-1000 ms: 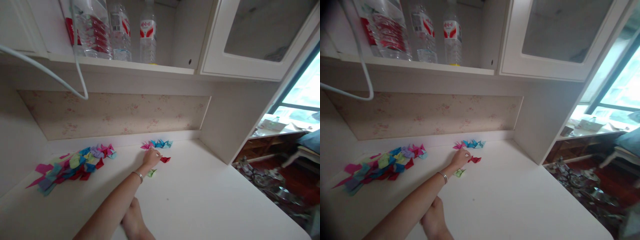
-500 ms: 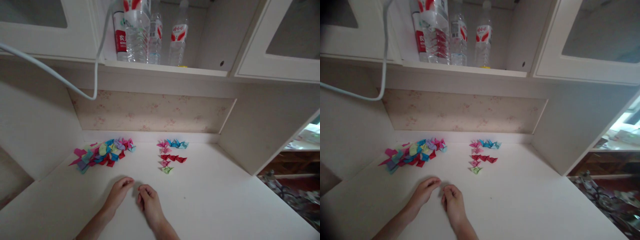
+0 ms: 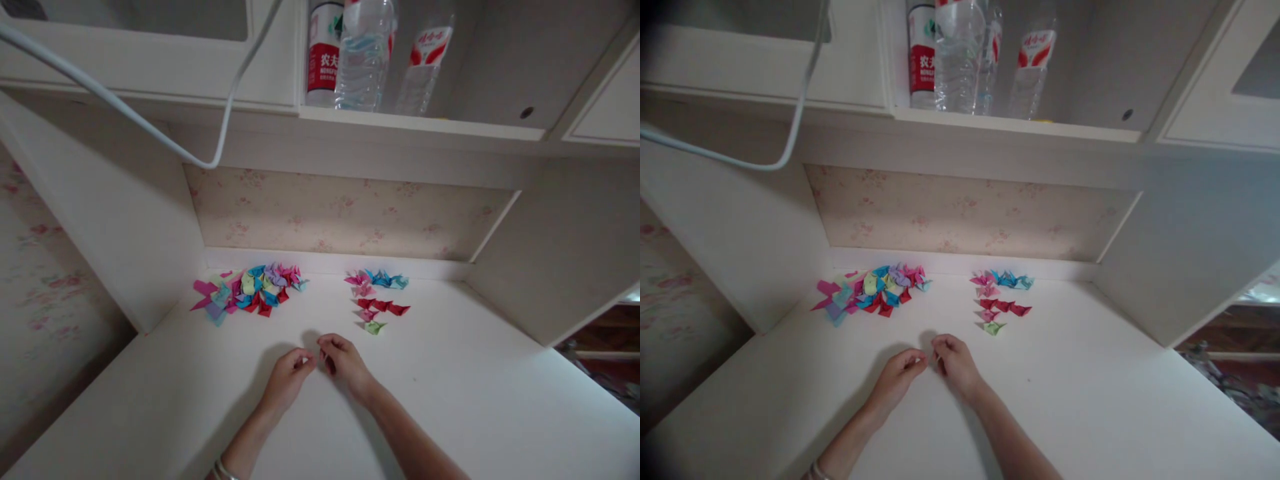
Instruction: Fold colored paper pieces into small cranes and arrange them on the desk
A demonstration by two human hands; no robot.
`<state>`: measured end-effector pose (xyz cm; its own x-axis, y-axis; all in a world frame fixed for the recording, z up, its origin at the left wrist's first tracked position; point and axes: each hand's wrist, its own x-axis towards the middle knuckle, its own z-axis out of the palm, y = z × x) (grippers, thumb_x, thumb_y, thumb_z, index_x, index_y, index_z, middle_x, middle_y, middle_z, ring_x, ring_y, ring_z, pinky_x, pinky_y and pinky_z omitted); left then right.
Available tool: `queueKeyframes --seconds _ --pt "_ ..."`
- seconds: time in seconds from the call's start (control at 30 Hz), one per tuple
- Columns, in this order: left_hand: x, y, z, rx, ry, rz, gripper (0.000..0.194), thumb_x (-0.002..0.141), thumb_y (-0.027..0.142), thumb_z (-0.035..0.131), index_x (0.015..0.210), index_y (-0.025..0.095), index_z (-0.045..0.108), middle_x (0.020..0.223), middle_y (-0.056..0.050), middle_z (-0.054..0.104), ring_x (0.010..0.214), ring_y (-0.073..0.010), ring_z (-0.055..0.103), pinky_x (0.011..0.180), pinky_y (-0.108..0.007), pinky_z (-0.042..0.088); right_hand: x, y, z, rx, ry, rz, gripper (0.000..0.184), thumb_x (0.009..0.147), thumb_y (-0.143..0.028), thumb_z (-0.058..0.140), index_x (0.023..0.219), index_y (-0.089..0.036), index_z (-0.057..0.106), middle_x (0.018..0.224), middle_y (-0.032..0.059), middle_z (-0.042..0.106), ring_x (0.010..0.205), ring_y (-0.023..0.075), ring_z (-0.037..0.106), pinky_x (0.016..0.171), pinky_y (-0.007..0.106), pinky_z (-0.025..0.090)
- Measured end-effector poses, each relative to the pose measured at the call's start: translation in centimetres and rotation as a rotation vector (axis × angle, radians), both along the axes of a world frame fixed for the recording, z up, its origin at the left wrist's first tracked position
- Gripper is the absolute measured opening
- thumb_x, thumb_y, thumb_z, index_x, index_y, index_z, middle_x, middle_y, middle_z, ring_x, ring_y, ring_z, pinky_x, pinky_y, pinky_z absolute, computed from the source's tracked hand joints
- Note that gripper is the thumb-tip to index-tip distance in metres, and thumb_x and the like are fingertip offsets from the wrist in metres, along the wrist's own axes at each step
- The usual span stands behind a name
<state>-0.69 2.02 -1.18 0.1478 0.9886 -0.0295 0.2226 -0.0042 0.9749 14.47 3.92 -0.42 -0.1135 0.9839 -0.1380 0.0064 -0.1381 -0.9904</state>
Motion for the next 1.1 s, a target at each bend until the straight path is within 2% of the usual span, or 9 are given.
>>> queueKeyframes --seconds 0.13,0.27,0.37,0.47,0.57,0.67,0.73,0.97,1.1 --pt "0.1 0.1 -0.3 0.010 0.029 0.007 0.026 0.076 0.035 0.054 0.080 0.013 0.066 0.057 0.005 0.041 0.055 -0.0113 0.039 0.052 -0.022 0.027 -1.9 6.6 -0.1 0.019 -0.245 -0.040 0.017 0.079 -0.028 0.051 0.091 -0.018 0.060 0.070 -0.0002 0.061 0.039 0.0067 0.046 0.038 0.019 0.033" --pt "0.1 0.2 -0.6 0.051 0.086 0.005 0.023 0.077 0.031 0.052 0.081 0.014 0.067 0.059 0.003 0.047 0.057 -0.0118 0.044 0.054 -0.022 0.030 -4.0 13.4 -0.4 -0.006 -0.331 -0.114 0.037 0.077 -0.028 0.056 0.112 -0.016 0.055 0.078 0.0051 0.065 0.041 0.0083 0.048 0.039 0.020 0.035" --pt "0.0 0.3 -0.7 0.048 0.119 0.014 0.024 0.078 0.032 0.051 0.081 0.014 0.067 0.057 0.003 0.048 0.056 -0.0124 0.046 0.053 -0.022 0.030 -5.1 16.7 -0.6 -0.005 -0.358 -0.168 0.053 0.078 -0.030 0.056 0.128 -0.015 0.045 0.080 0.0065 0.065 0.043 0.0096 0.049 0.039 0.020 0.036" --pt "0.0 0.4 -0.7 0.051 0.127 0.003 0.024 0.079 0.031 0.048 0.080 0.015 0.067 0.058 0.001 0.053 0.055 -0.0131 0.048 0.053 -0.023 0.031 -5.7 18.4 -0.7 0.039 -0.358 -0.195 0.062 0.078 -0.030 0.057 0.136 -0.019 0.038 0.081 0.0048 0.065 0.043 0.0091 0.049 0.040 0.020 0.035" --pt "0.2 0.5 -0.6 0.056 0.143 -0.018 0.022 0.078 0.028 0.048 0.079 0.016 0.067 0.062 -0.002 0.059 0.056 -0.0144 0.051 0.054 -0.024 0.032 -5.8 19.0 -0.9 0.101 -0.342 -0.205 0.054 0.078 -0.029 0.058 0.130 -0.022 0.045 0.081 0.0029 0.064 0.043 0.0078 0.048 0.042 0.019 0.035" --pt "0.3 0.6 -0.6 0.056 0.162 -0.032 0.021 0.077 0.027 0.049 0.079 0.017 0.068 0.063 -0.003 0.061 0.057 -0.0155 0.053 0.054 -0.024 0.033 -5.5 18.9 -0.9 0.146 -0.315 -0.184 0.030 0.078 -0.030 0.058 0.106 -0.020 0.062 0.077 0.0015 0.063 0.044 0.0078 0.048 0.042 0.019 0.035" --pt "0.4 0.6 -0.6 0.056 0.155 -0.031 0.021 0.078 0.028 0.049 0.079 0.017 0.068 0.063 -0.003 0.061 0.058 -0.0157 0.053 0.054 -0.024 0.033 -5.2 18.5 -0.7 0.169 -0.293 -0.174 0.022 0.077 -0.030 0.058 0.094 -0.017 0.065 0.073 0.0010 0.063 0.044 0.0084 0.049 0.043 0.020 0.036" --pt "0.4 0.6 -0.8 0.070 0.095 -0.001 0.022 0.079 0.031 0.050 0.080 0.016 0.066 0.059 0.001 0.054 0.056 -0.0137 0.049 0.053 -0.023 0.032 -4.1 15.1 1.2 0.241 -0.229 -0.154 0.023 0.075 -0.033 0.056 0.086 -0.015 0.065 0.062 -0.0009 0.059 0.042 0.0093 0.048 0.042 0.021 0.036" --pt "0.1 0.8 -1.0 0.112 0.077 0.108 0.026 0.081 0.036 0.049 0.087 0.016 0.065 0.063 0.001 0.054 0.059 -0.0143 0.051 0.058 -0.023 0.037 -3.3 11.9 2.6 0.273 -0.202 -0.142 0.025 0.074 -0.036 0.059 0.086 -0.016 0.066 0.064 -0.0007 0.061 0.042 0.0093 0.049 0.042 0.022 0.035"
